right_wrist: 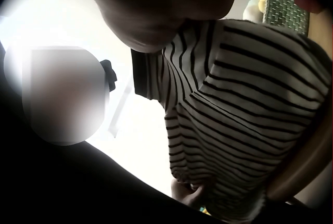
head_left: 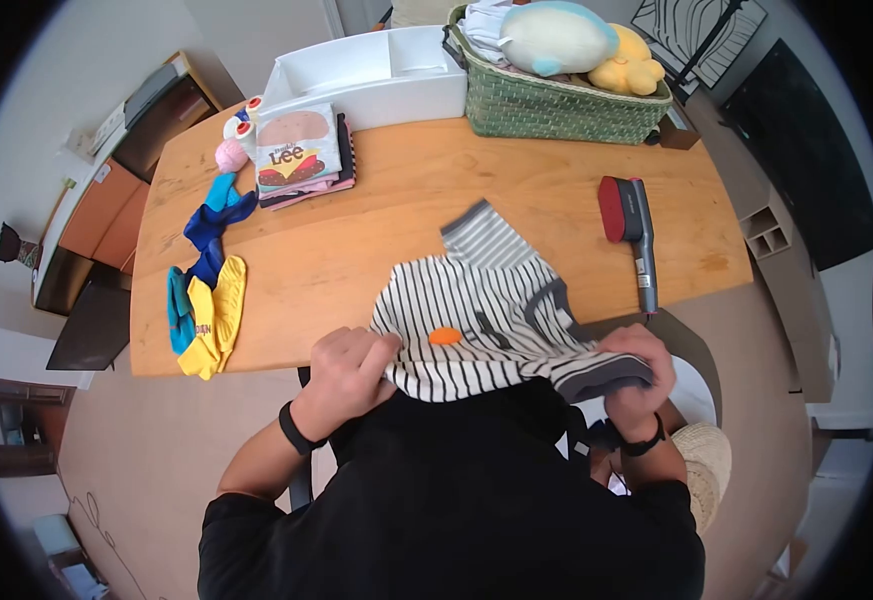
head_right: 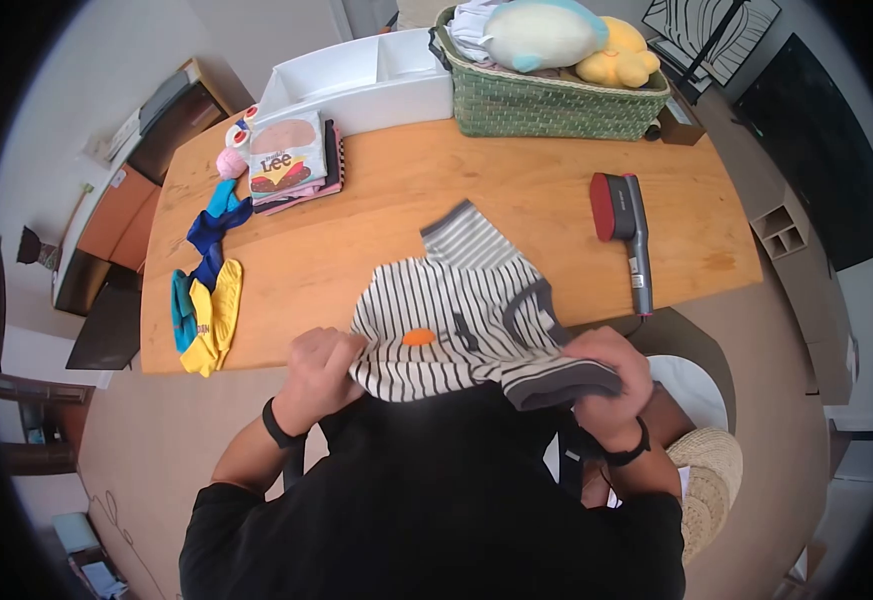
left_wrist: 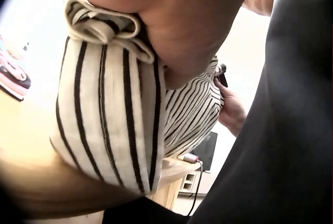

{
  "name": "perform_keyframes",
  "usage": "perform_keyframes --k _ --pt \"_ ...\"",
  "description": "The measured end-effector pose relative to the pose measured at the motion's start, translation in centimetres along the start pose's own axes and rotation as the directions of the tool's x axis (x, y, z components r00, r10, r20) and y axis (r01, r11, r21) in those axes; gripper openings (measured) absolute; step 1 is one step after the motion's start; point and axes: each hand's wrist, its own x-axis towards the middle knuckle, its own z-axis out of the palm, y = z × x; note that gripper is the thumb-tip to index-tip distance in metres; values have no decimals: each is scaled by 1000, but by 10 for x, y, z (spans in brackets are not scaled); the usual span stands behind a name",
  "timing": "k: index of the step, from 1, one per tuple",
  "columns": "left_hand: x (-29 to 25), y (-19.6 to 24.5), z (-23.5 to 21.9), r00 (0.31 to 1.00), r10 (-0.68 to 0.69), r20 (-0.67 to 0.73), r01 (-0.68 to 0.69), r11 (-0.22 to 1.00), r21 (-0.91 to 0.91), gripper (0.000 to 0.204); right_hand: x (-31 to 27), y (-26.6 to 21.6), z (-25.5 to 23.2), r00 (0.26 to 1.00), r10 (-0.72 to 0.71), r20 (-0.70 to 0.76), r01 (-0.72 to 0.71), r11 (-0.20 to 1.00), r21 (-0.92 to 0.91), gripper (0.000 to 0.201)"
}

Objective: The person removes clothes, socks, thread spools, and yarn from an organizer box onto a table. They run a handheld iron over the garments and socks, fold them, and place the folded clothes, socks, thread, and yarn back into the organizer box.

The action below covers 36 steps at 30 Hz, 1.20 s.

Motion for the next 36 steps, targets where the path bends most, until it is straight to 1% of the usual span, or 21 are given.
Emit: perform_keyframes --k 5,7,9,11,13,15,16,17,18,20,21,22,23,24,26,28,29,31,33,35,36 --pt "5 28 -51 996 63 -60 -61 997 40 46 0 -29 -20 974 155 -167 -123 974 189 13" --pt "6 35 -71 999 37 -31 -36 999 14 46 7 -40 -28 980 124 -158 -58 928 367 16" --pt "6 36 -89 1000 10 5 -10 999 -32 47 14 -47 -36 989 64 -133 -17 943 332 20" --pt "7 35 -105 1000 9 24 -7 996 -90 49 19 -49 -45 990 -68 -127 104 946 308 23" --pt "1 33 -120 999 -24 30 27 992 -123 46 20 -52 -50 987 -59 -147 103 945 310 26" --pt "-2 31 -133 979 -129 155 175 928 -330 40 27 -56 -47 972 -16 -232 64 978 200 33" --pt "-4 26 -131 960 -221 172 274 871 -407 33 35 -53 -40 976 -62 -210 103 976 193 30" --pt "-2 19 -128 959 -226 169 276 872 -404 33 39 -48 -45 976 -33 -216 3 990 -138 23" --pt "4 8 -124 945 -280 167 325 850 -416 31 58 -49 -43 988 106 -109 -129 963 -236 17" --pt "17 -22 -106 915 -369 165 403 801 -442 25 104 -16 -3 973 228 -26 -229 960 -159 14" --pt "22 -43 -92 899 -406 163 434 778 -455 23 120 16 1 948 308 80 -288 938 -190 14" --pt "26 -66 -80 865 -445 233 502 766 -401 23 133 54 14 937 328 123 -316 943 -103 18" --pt "28 -93 -68 823 -484 298 566 750 -342 24 143 89 24 924 356 142 -331 928 -170 23" --pt "26 -125 -48 825 -471 311 559 759 -333 26 153 118 35 923 342 178 -295 924 -243 29" --pt "20 -175 -14 826 -465 319 555 768 -319 30 164 177 54 879 438 188 -361 870 -336 35" --pt "19 -205 7 721 -576 386 684 679 -265 34 171 214 78 878 426 216 -336 872 -356 36" --pt "19 -214 12 720 -576 387 686 678 -265 34 175 225 87 875 421 241 -315 870 -379 37" --pt "21 -229 23 572 -720 393 819 528 -225 38 182 236 105 862 445 243 -329 855 -400 37" --pt "24 -241 28 571 -728 380 817 550 -174 39 187 244 116 846 474 245 -344 836 -428 37" --pt "27 -250 31 668 -698 257 740 658 -138 38 194 252 123 866 436 246 -284 832 -477 39" --pt "29 -255 32 677 -690 254 733 663 -155 36 193 262 129 903 380 203 -231 825 -516 40"
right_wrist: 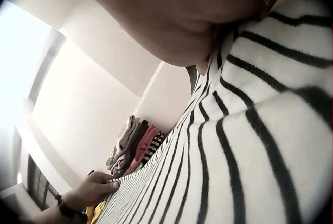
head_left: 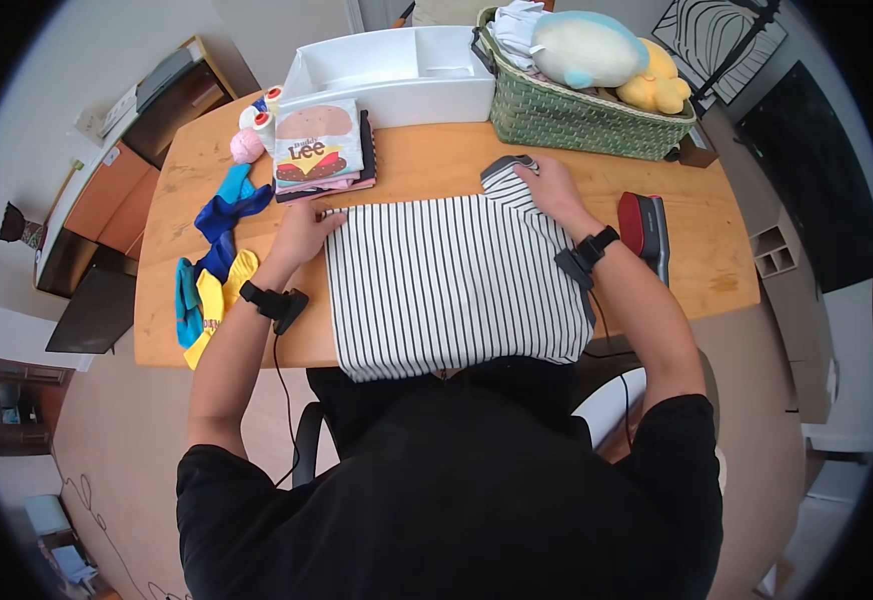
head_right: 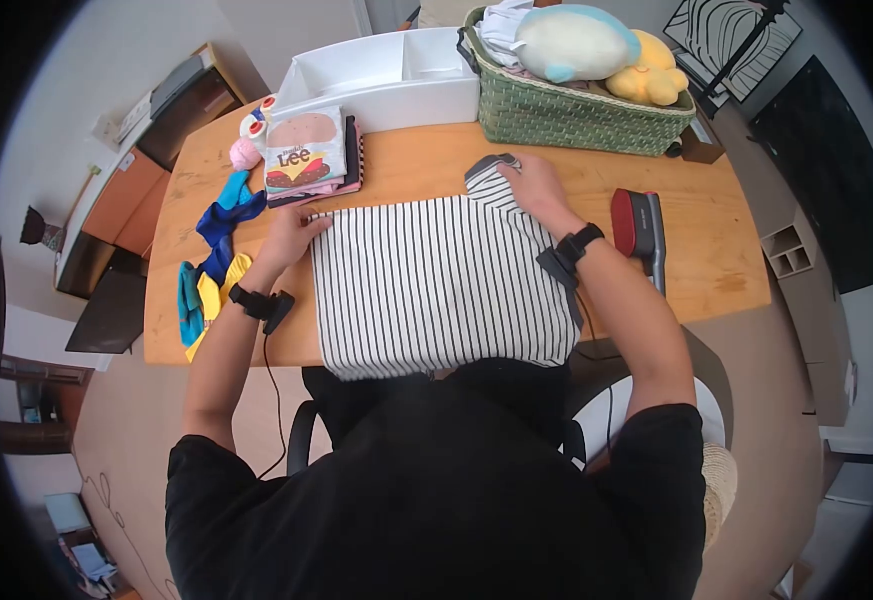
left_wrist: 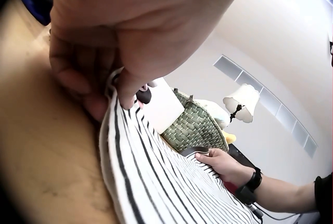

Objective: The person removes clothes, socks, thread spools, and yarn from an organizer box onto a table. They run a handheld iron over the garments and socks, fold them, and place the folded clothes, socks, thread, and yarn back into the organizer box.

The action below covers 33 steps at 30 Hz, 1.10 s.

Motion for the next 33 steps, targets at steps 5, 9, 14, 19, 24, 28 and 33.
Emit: perform_keyframes --k 5,9,14,19,24,28,33 --pt "6 8 0 998 8 -66 1 991 137 36 15 5 6 997 59 49 -58 998 -25 41" --pt "0 16 0 983 105 -152 -47 938 344 40 15 -5 -2 993 107 47 -104 992 -68 46" --pt "-77 74 -1 948 300 -108 -197 816 543 68 -51 -47 -43 979 -205 7 203 959 -198 63" --pt "-161 87 28 932 318 173 -357 731 582 106 -160 -46 -48 926 -281 252 346 899 -268 82" --pt "-178 58 43 931 270 246 -362 771 524 126 -198 -23 -51 928 -188 322 308 872 -380 93" --pt "-189 60 35 922 285 262 -383 769 512 128 -218 -33 -59 931 -107 350 267 852 -451 97" --pt "-164 118 44 869 352 347 -487 728 482 130 -200 -88 -48 907 -234 351 365 853 -373 101"
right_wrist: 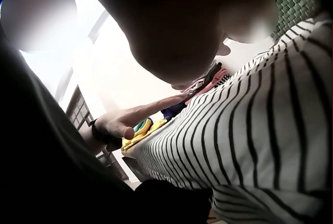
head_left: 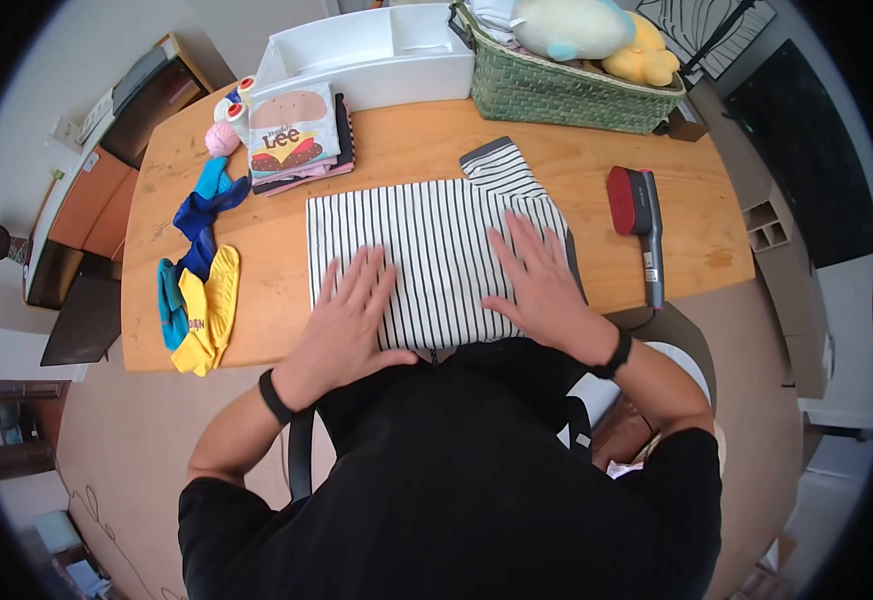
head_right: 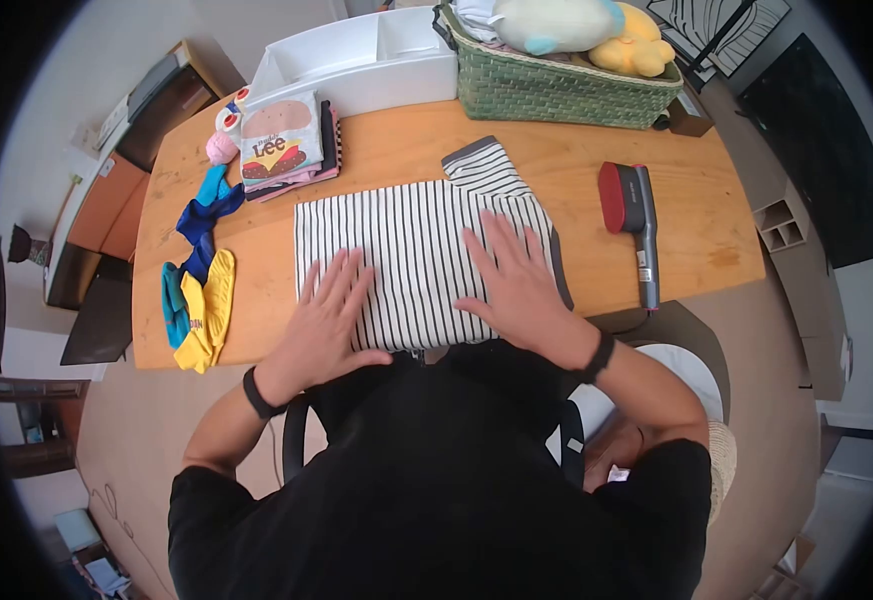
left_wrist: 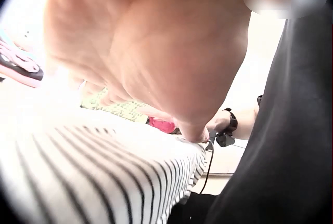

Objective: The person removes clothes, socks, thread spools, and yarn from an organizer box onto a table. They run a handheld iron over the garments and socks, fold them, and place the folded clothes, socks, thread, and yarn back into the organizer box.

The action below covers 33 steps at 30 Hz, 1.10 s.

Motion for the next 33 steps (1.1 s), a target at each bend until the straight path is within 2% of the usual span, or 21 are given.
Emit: perform_keyframes --k 1,2,4,5,6,8,9,10,11,12,14,16,18,19,21,22,24,25,27,33 --pt "18 5 -3 996 83 -25 -84 996 -35 131 13 -1 6 999 -49 -8 49 998 31 101" --pt "37 4 -4 995 96 -8 -96 995 -10 131 25 3 12 995 -99 -20 100 993 58 101" --pt "63 -12 7 997 73 31 -74 997 15 132 42 26 24 995 -102 -13 102 995 20 102" --pt "67 -29 21 996 23 84 -21 1000 -15 134 44 44 32 998 -63 13 63 998 13 102" --pt "66 -40 15 994 50 95 -51 999 5 137 43 60 33 999 -24 39 24 1000 7 102" --pt "61 -51 9 1000 -10 27 10 1000 10 125 43 77 26 998 -34 48 33 999 13 104" --pt "65 -50 5 1000 -7 28 7 1000 8 125 41 77 21 997 49 63 -50 999 12 105" --pt "73 -49 1 1000 -12 14 12 999 34 113 39 75 16 988 133 80 -134 991 11 106" --pt "83 -47 -5 1000 -19 -2 19 998 61 101 42 69 13 992 92 81 -88 995 -54 106" --pt "102 -43 -6 1000 -20 -3 20 998 59 101 43 68 20 992 91 81 -87 995 -56 106" --pt "156 -34 -13 997 8 -71 -10 1000 -26 77 46 69 38 999 20 31 -16 995 -100 105" --pt "214 -31 -9 984 -79 -162 68 995 -73 59 47 66 32 1000 -13 14 15 994 -107 104" --pt "264 -38 -8 982 -182 -39 158 924 -350 45 45 65 30 999 -36 -4 36 993 -113 103" --pt "275 -40 -12 983 -178 -41 153 925 -347 45 44 66 31 1000 -21 12 22 995 -96 102" --pt "292 -41 -18 951 -177 253 299 734 -609 25 43 64 27 1000 -6 18 7 996 -92 99" --pt "303 -47 -11 952 -170 256 295 739 -606 25 43 64 26 1000 3 16 -1 996 -89 99" --pt "319 -66 11 996 -33 78 74 786 -614 21 41 60 23 997 -73 -40 67 990 -124 94" --pt "324 -73 13 996 -28 87 75 786 -613 21 42 57 21 997 -79 -14 77 990 -115 91" --pt "325 -77 -4 910 -26 413 352 576 -738 19 42 62 30 996 -85 -2 85 993 -79 90" --pt "330 -96 -4 906 67 419 349 445 -825 17 43 69 35 993 -116 18 116 993 -14 87"
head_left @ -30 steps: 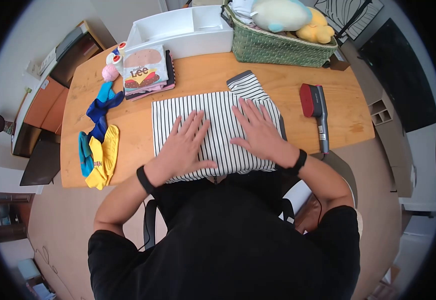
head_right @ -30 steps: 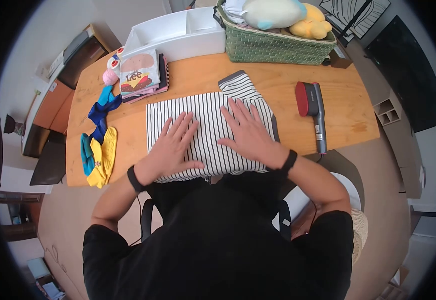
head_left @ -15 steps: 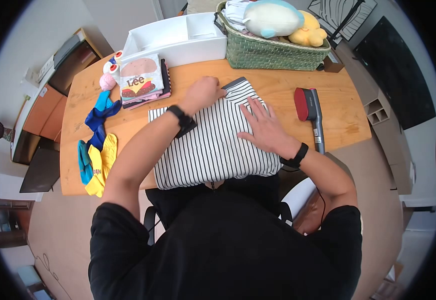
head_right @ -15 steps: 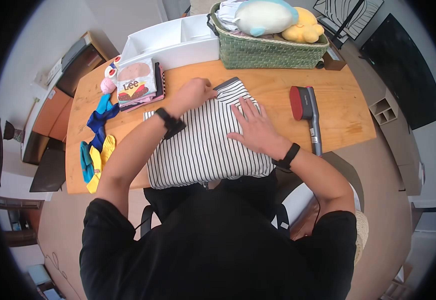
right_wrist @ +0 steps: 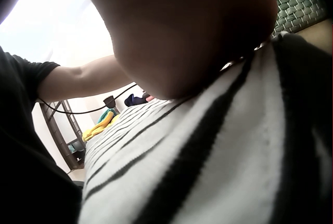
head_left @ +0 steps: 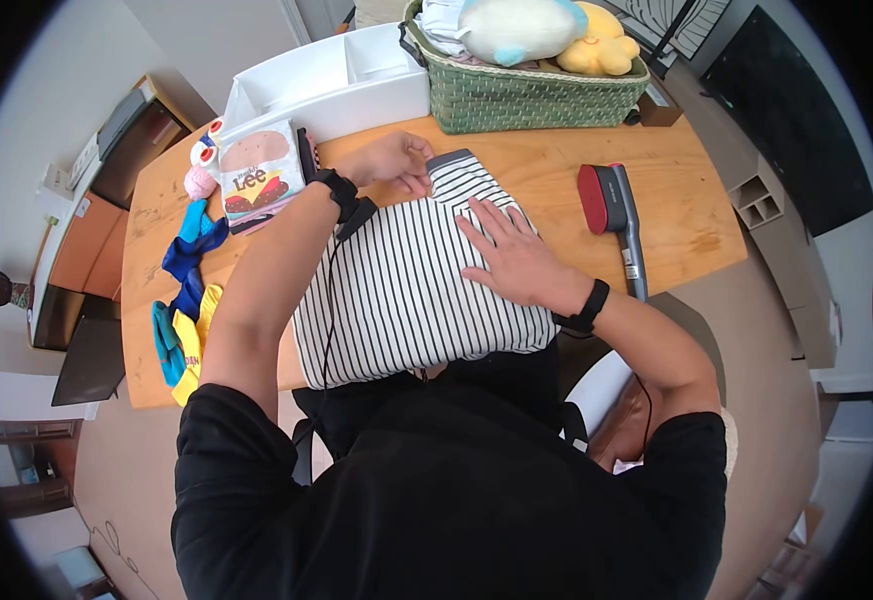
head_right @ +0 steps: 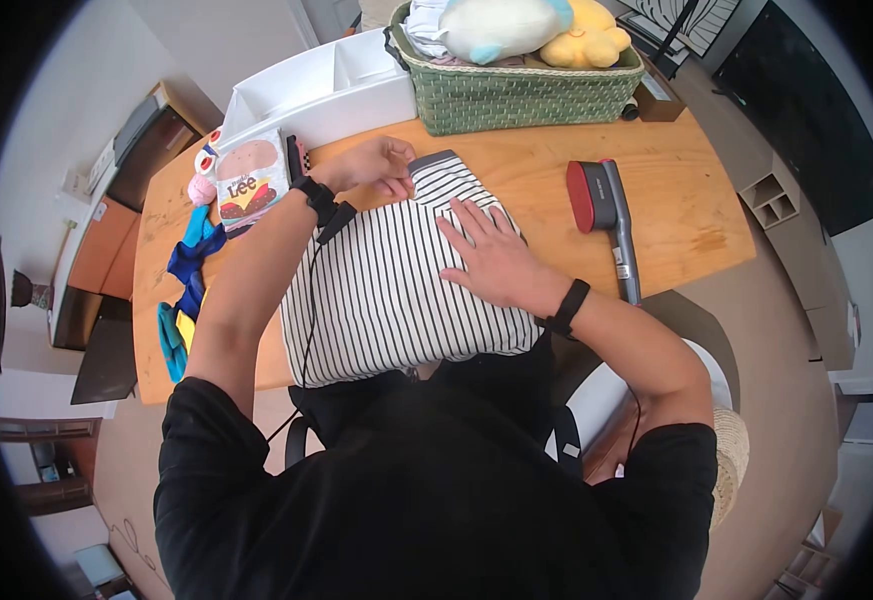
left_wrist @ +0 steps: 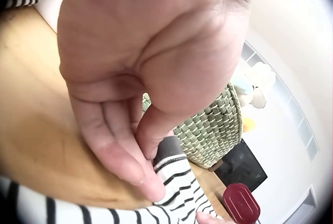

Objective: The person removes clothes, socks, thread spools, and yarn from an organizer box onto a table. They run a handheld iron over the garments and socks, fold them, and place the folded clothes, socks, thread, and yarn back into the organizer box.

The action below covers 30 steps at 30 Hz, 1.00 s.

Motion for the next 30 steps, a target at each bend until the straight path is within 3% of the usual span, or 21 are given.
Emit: perform_keyframes --k 2,5,7,9,11,14,15,16,17,19,20,22,23,24,25,26,27,29,30 --pt "1 1 0 1000 14 17 -13 1000 -26 16 1 -1 -2 1000 4 11 -4 1000 -9 88" --pt "-10 26 9 998 10 54 -16 993 116 21 9 -2 -11 999 39 26 -40 999 34 94" --pt "-18 47 15 993 -112 -20 114 965 235 22 19 3 -11 999 31 -8 -31 999 44 98" --pt "-2 32 6 995 -96 -12 95 949 301 21 26 12 -7 999 22 -44 -20 999 50 103" --pt "11 24 2 997 -78 -2 74 926 370 21 31 19 -3 993 81 85 -87 994 66 106" --pt "16 17 7 990 -66 -126 109 924 366 18 26 23 -3 995 56 80 -56 998 3 105" --pt "15 10 14 952 189 -240 -7 798 602 20 26 21 -6 995 56 82 -56 998 2 105" --pt "14 3 23 851 450 -272 -58 594 802 22 27 19 -9 991 102 88 -104 994 18 104" --pt "2 8 38 852 447 -273 -57 597 801 22 27 18 -11 985 147 95 -151 988 36 103" --pt "-32 27 74 729 655 -200 -137 426 894 33 32 24 -4 990 117 82 -120 992 30 104" --pt "-39 21 82 732 652 -196 -139 425 894 33 33 28 0 994 89 70 -90 996 22 105" --pt "-46 6 96 900 431 73 -232 328 916 66 35 38 4 992 102 77 -104 994 24 103" --pt "-49 -9 102 899 432 71 -230 328 916 66 37 42 4 990 112 82 -114 993 24 101" --pt "-52 -30 106 867 497 28 -167 238 957 81 40 42 0 991 110 80 -112 993 22 101" --pt "-54 -40 108 827 562 -7 -94 150 984 97 41 42 -8 975 195 106 -193 981 -32 101" --pt "-61 -21 106 941 337 -16 -67 234 970 113 43 42 -12 952 280 126 -270 959 -89 101" --pt "-60 -21 104 941 339 -17 -66 234 970 113 45 43 -14 952 279 125 -269 959 -91 101" --pt "-56 -24 101 821 559 114 -239 155 959 118 50 42 -16 1000 15 -22 -18 994 -111 104" --pt "-53 -25 102 821 560 114 -238 155 959 118 54 43 -14 1000 15 -23 -17 994 -112 104"
